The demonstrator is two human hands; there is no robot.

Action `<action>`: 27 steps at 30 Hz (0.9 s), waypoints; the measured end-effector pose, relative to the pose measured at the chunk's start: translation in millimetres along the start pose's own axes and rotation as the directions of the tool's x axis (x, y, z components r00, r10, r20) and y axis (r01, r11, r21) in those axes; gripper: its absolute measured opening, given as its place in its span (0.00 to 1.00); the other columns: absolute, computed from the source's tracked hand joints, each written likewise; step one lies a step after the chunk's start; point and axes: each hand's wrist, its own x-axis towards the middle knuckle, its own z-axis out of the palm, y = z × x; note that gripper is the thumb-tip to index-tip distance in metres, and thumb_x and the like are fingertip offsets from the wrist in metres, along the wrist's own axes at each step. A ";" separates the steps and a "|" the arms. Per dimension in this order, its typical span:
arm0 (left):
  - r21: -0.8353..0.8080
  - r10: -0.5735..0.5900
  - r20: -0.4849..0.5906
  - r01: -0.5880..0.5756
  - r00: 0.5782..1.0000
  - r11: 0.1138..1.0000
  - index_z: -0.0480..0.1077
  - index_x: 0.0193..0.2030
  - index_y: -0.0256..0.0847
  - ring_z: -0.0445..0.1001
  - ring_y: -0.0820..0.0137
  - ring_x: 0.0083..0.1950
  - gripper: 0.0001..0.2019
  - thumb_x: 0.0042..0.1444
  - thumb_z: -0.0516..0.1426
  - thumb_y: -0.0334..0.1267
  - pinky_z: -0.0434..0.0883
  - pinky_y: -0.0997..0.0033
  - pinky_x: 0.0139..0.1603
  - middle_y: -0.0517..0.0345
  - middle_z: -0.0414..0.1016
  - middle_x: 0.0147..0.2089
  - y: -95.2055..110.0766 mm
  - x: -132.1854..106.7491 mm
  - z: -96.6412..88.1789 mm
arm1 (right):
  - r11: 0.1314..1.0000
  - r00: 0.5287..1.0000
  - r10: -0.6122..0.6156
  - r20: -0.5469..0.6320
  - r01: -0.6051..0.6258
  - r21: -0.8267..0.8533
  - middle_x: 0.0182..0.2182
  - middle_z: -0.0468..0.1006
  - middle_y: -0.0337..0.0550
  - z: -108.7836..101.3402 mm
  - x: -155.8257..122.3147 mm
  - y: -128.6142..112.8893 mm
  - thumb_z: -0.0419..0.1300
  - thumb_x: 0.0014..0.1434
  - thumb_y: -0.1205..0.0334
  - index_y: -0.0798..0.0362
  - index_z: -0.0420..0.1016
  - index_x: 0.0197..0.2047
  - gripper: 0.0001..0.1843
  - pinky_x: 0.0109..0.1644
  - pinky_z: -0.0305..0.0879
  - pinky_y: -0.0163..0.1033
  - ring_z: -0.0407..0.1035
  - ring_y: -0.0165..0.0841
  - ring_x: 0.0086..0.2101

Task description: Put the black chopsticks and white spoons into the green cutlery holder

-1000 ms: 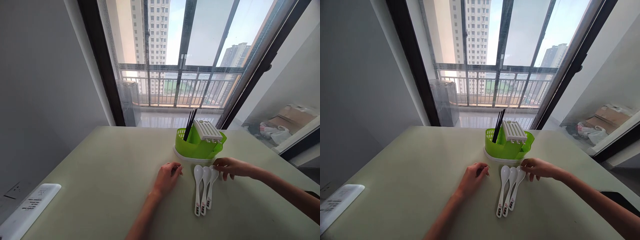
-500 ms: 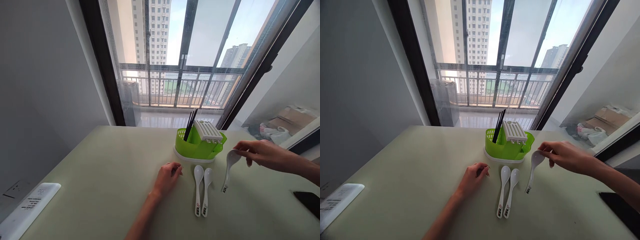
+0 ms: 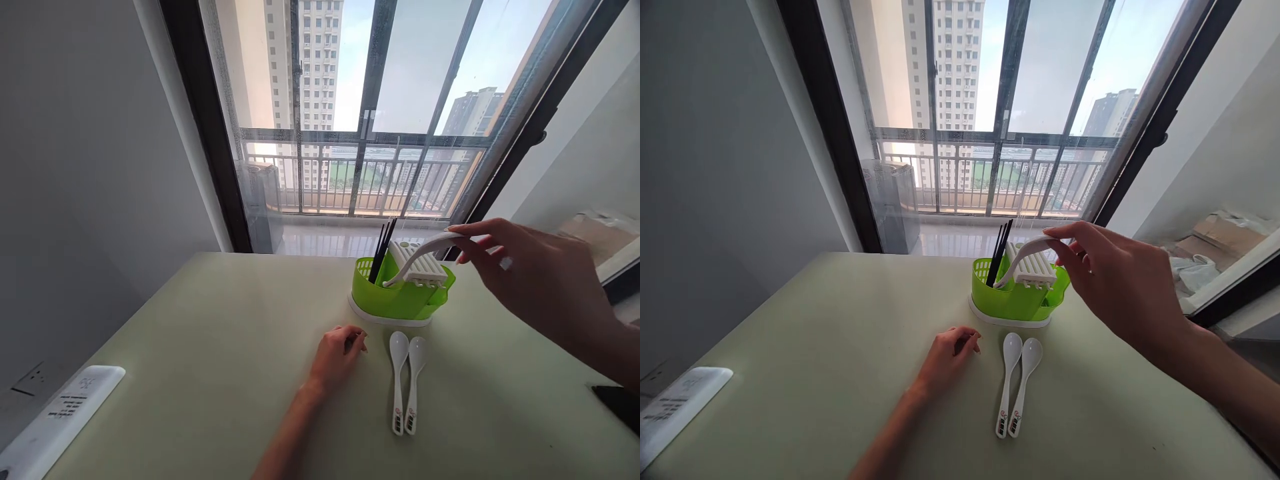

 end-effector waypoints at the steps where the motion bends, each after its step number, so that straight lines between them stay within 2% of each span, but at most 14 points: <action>1: -0.002 0.001 0.003 -0.001 1.000 1.000 0.78 0.43 0.42 0.74 0.69 0.32 0.14 0.68 0.53 0.44 0.69 0.71 0.38 0.58 0.84 0.35 -0.4 0.0 0.2 | 0.999 0.999 -0.031 -0.033 0.030 -0.037 0.30 0.85 0.41 5.3 0.7 -3.2 0.54 0.72 0.48 0.51 0.79 0.46 0.18 0.22 0.54 0.33 0.76 0.35 0.23; 4: -0.003 0.004 0.011 -0.004 1.000 1.000 0.78 0.43 0.42 0.75 0.69 0.32 0.13 0.68 0.53 0.43 0.69 0.71 0.38 0.58 0.84 0.35 -1.6 0.1 0.6 | 0.983 0.989 -0.132 -0.073 0.120 -0.139 0.34 0.87 0.44 22.4 -0.4 -7.1 0.58 0.72 0.55 0.54 0.79 0.46 0.12 0.22 0.52 0.34 0.80 0.37 0.29; 7: 0.004 0.016 0.006 -0.016 1.000 1.000 0.78 0.42 0.42 0.75 0.69 0.33 0.13 0.68 0.53 0.42 0.70 0.70 0.39 0.58 0.84 0.35 -2.3 0.2 1.1 | 0.975 0.987 -0.159 -0.036 0.151 -0.164 0.37 0.87 0.44 37.8 -5.1 -7.0 0.58 0.71 0.56 0.53 0.79 0.45 0.11 0.25 0.58 0.36 0.81 0.38 0.33; 9: 0.007 0.019 0.001 -0.019 1.000 1.000 0.78 0.42 0.42 0.75 0.69 0.33 0.12 0.68 0.54 0.42 0.70 0.70 0.40 0.59 0.84 0.35 -2.7 0.3 1.7 | 0.976 0.987 -0.163 0.005 0.162 -0.147 0.41 0.87 0.44 45.8 -9.7 -8.0 0.58 0.71 0.57 0.53 0.79 0.45 0.10 0.31 0.65 0.38 0.82 0.40 0.38; 12: -0.002 0.017 -0.001 -0.017 1.000 1.000 0.78 0.42 0.42 0.77 0.68 0.34 0.12 0.68 0.54 0.41 0.71 0.70 0.40 0.59 0.84 0.35 -3.0 0.1 2.7 | 0.977 0.980 -0.193 0.055 0.197 -0.082 0.50 0.84 0.49 54.3 -16.8 -12.8 0.57 0.72 0.58 0.54 0.78 0.47 0.11 0.46 0.73 0.44 0.80 0.44 0.47; 16: -0.005 0.019 -0.005 -0.019 1.000 1.000 0.78 0.42 0.42 0.77 0.68 0.36 0.12 0.68 0.54 0.42 0.71 0.70 0.40 0.58 0.84 0.35 -3.4 -0.4 3.4 | 0.971 0.967 -0.239 0.086 0.240 -0.012 0.58 0.79 0.54 62.2 -24.7 -22.0 0.54 0.73 0.62 0.56 0.78 0.48 0.11 0.58 0.71 0.53 0.73 0.49 0.58; 27: -0.019 0.015 -0.006 -0.015 1.000 1.000 0.78 0.42 0.42 0.76 0.69 0.33 0.12 0.68 0.54 0.42 0.71 0.70 0.40 0.59 0.84 0.34 -5.2 0.6 4.4 | 0.965 0.954 -0.264 0.142 0.262 0.027 0.63 0.74 0.53 76.4 -45.1 -29.0 0.56 0.71 0.65 0.54 0.78 0.44 0.08 0.69 0.59 0.60 0.64 0.49 0.66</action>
